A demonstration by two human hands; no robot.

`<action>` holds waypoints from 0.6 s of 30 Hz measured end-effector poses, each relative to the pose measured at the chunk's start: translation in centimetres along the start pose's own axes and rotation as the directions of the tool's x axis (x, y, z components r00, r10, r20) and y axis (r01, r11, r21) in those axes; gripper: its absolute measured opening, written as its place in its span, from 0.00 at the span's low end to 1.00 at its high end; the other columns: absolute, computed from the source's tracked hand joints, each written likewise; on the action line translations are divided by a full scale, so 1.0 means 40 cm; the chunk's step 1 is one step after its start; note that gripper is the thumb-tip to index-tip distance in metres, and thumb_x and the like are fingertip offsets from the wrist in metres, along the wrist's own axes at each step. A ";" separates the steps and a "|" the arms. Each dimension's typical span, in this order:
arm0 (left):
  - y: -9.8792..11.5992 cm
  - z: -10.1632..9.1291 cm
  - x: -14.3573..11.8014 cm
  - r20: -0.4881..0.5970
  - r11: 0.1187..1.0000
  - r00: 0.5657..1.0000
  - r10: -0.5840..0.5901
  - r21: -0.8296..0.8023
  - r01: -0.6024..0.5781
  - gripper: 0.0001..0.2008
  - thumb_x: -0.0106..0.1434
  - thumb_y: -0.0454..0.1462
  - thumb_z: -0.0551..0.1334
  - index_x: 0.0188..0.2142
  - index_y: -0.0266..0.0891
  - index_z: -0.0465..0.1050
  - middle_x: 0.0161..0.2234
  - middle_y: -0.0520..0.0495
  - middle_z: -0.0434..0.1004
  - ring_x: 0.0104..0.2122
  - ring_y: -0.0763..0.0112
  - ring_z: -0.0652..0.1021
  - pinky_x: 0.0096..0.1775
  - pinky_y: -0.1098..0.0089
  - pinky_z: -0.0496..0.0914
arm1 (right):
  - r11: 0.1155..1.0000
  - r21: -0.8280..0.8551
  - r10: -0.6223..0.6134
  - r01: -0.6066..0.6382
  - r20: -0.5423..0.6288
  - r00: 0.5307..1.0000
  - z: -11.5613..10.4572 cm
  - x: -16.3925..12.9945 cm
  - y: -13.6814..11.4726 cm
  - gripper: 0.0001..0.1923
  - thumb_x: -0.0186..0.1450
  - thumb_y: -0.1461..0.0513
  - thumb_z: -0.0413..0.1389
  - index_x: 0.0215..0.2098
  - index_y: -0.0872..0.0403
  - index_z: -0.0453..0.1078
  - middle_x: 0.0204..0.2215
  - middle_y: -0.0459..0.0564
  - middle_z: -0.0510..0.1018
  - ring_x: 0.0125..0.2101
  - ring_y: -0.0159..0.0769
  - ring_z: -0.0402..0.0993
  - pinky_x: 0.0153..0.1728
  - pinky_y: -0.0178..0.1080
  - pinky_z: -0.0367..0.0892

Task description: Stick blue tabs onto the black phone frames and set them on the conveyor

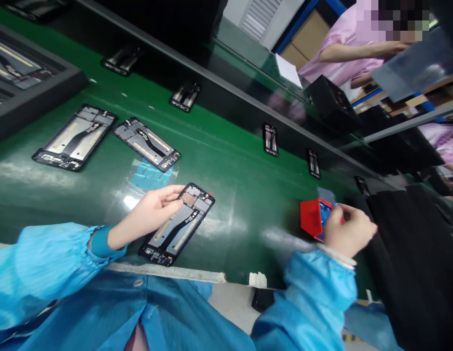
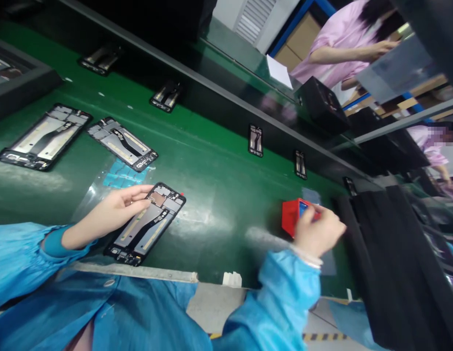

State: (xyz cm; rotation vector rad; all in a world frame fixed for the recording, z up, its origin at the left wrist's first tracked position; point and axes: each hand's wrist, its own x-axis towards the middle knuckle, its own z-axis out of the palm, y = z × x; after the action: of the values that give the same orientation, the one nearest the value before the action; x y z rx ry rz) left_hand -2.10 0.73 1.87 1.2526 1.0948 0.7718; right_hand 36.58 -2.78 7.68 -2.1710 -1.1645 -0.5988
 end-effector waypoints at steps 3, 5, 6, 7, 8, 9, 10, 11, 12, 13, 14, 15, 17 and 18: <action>0.009 0.001 -0.005 0.010 1.000 1.000 -0.017 0.005 0.017 0.25 0.56 0.44 0.62 0.52 0.37 0.72 0.45 0.42 0.80 0.44 0.58 0.79 0.44 0.64 0.76 | 0.816 0.299 -0.553 0.495 0.154 0.819 -0.010 -0.187 -0.214 0.08 0.66 0.63 0.50 0.36 0.54 0.71 0.32 0.52 0.76 0.36 0.36 0.70 0.37 0.40 0.64; 0.013 0.001 -0.010 0.027 1.000 1.000 -0.007 0.024 0.007 0.25 0.57 0.44 0.61 0.53 0.37 0.72 0.45 0.43 0.80 0.45 0.58 0.79 0.45 0.64 0.76 | 0.568 0.423 -0.814 0.706 0.168 0.556 -0.012 -0.282 -0.341 0.11 0.66 0.66 0.50 0.44 0.51 0.70 0.37 0.49 0.77 0.39 0.35 0.69 0.39 0.39 0.63; 0.013 0.000 -0.014 0.030 0.999 1.000 0.005 0.039 -0.007 0.25 0.58 0.44 0.61 0.53 0.38 0.72 0.46 0.44 0.80 0.46 0.58 0.79 0.45 0.64 0.75 | 0.505 0.422 -0.860 0.753 0.166 0.483 -0.010 -0.312 -0.386 0.13 0.66 0.66 0.50 0.47 0.50 0.69 0.39 0.48 0.77 0.41 0.36 0.68 0.39 0.39 0.63; 0.012 -0.002 -0.017 0.030 0.998 0.999 0.023 0.058 -0.024 0.24 0.59 0.45 0.60 0.53 0.38 0.72 0.46 0.45 0.80 0.47 0.57 0.78 0.46 0.64 0.75 | 0.465 0.404 -0.884 0.788 0.167 0.436 -0.007 -0.331 -0.418 0.14 0.66 0.66 0.50 0.49 0.49 0.69 0.40 0.48 0.77 0.42 0.37 0.68 0.39 0.39 0.62; 0.011 -0.004 -0.020 0.029 0.996 0.999 0.045 0.080 -0.047 0.23 0.59 0.44 0.59 0.53 0.38 0.72 0.47 0.45 0.79 0.48 0.58 0.77 0.48 0.64 0.74 | 0.447 0.377 -0.894 0.811 0.170 0.414 -0.005 -0.338 -0.436 0.15 0.67 0.66 0.50 0.50 0.49 0.68 0.41 0.47 0.76 0.43 0.37 0.67 0.40 0.40 0.61; 0.009 -0.005 -0.023 0.029 0.992 0.997 0.070 0.102 -0.073 0.23 0.60 0.44 0.59 0.53 0.39 0.73 0.47 0.46 0.79 0.49 0.58 0.77 0.49 0.64 0.73 | 0.436 0.352 -0.900 0.828 0.173 0.401 -0.003 -0.338 -0.444 0.15 0.67 0.66 0.50 0.50 0.48 0.68 0.41 0.47 0.76 0.43 0.38 0.66 0.40 0.40 0.61; 0.007 -0.007 -0.025 0.031 0.987 0.995 0.096 0.125 -0.099 0.22 0.61 0.44 0.58 0.53 0.39 0.73 0.48 0.46 0.78 0.50 0.58 0.76 0.51 0.64 0.71 | 0.427 0.335 -0.904 0.840 0.175 0.389 -0.002 -0.331 -0.444 0.15 0.67 0.65 0.50 0.50 0.47 0.67 0.42 0.47 0.76 0.44 0.38 0.65 0.41 0.41 0.60; 0.006 -0.009 -0.027 0.035 0.982 0.992 0.119 0.144 -0.123 0.22 0.61 0.43 0.58 0.53 0.39 0.73 0.49 0.47 0.78 0.51 0.58 0.75 0.52 0.64 0.70 | 0.415 0.324 -0.909 0.850 0.180 0.375 -0.004 -0.320 -0.441 0.15 0.68 0.65 0.50 0.51 0.46 0.67 0.42 0.47 0.75 0.45 0.38 0.65 0.42 0.41 0.60; 0.004 -0.010 -0.029 0.043 0.977 0.990 0.136 0.160 -0.142 0.22 0.62 0.43 0.57 0.53 0.40 0.72 0.50 0.47 0.77 0.52 0.59 0.75 0.53 0.63 0.69 | 0.396 0.322 -0.917 0.860 0.187 0.352 -0.006 -0.308 -0.436 0.15 0.68 0.65 0.49 0.51 0.45 0.67 0.43 0.47 0.75 0.46 0.38 0.64 0.43 0.42 0.60; 0.003 -0.011 -0.030 0.055 0.973 0.987 0.148 0.172 -0.156 0.21 0.62 0.42 0.57 0.53 0.40 0.72 0.50 0.48 0.77 0.52 0.59 0.74 0.53 0.63 0.69 | 0.367 0.332 -0.928 0.869 0.196 0.316 -0.009 -0.295 -0.432 0.15 0.68 0.65 0.49 0.51 0.45 0.67 0.44 0.47 0.74 0.47 0.38 0.63 0.44 0.42 0.60; 0.003 -0.012 -0.031 0.067 0.970 0.985 0.157 0.178 -0.166 0.21 0.62 0.42 0.57 0.54 0.40 0.72 0.50 0.48 0.77 0.52 0.59 0.75 0.53 0.63 0.69 | 0.328 0.351 -0.941 0.877 0.205 0.270 -0.013 -0.284 -0.429 0.15 0.68 0.65 0.49 0.51 0.46 0.67 0.46 0.47 0.74 0.48 0.38 0.63 0.44 0.42 0.60; 0.002 -0.012 -0.031 0.081 0.969 0.984 0.161 0.177 -0.173 0.21 0.62 0.42 0.56 0.54 0.40 0.72 0.50 0.48 0.77 0.52 0.59 0.75 0.53 0.63 0.70 | 0.287 0.374 -0.952 0.882 0.212 0.220 -0.016 -0.274 -0.427 0.15 0.68 0.65 0.48 0.51 0.47 0.67 0.47 0.47 0.73 0.48 0.38 0.62 0.45 0.42 0.60; 0.001 -0.012 -0.033 0.109 0.971 0.981 0.160 0.161 -0.176 0.21 0.62 0.41 0.56 0.54 0.40 0.71 0.50 0.48 0.77 0.51 0.60 0.75 0.52 0.64 0.70 | 0.224 0.420 -0.966 0.879 0.214 0.144 -0.020 -0.259 -0.424 0.15 0.68 0.65 0.49 0.51 0.47 0.67 0.48 0.46 0.73 0.48 0.38 0.62 0.45 0.41 0.61; 0.001 -0.010 -0.033 0.119 0.974 0.981 0.154 0.148 -0.171 0.21 0.62 0.42 0.56 0.54 0.41 0.71 0.51 0.48 0.77 0.52 0.60 0.75 0.53 0.65 0.70 | 0.216 0.436 -0.969 0.873 0.207 0.137 -0.020 -0.256 -0.423 0.15 0.68 0.66 0.49 0.51 0.47 0.67 0.48 0.46 0.73 0.48 0.38 0.62 0.45 0.41 0.61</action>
State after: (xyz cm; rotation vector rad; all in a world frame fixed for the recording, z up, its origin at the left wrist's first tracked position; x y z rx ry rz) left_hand -2.92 -0.36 2.21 1.5157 0.9896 0.7415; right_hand 16.83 -1.91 6.72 -1.0793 -2.7743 -0.3654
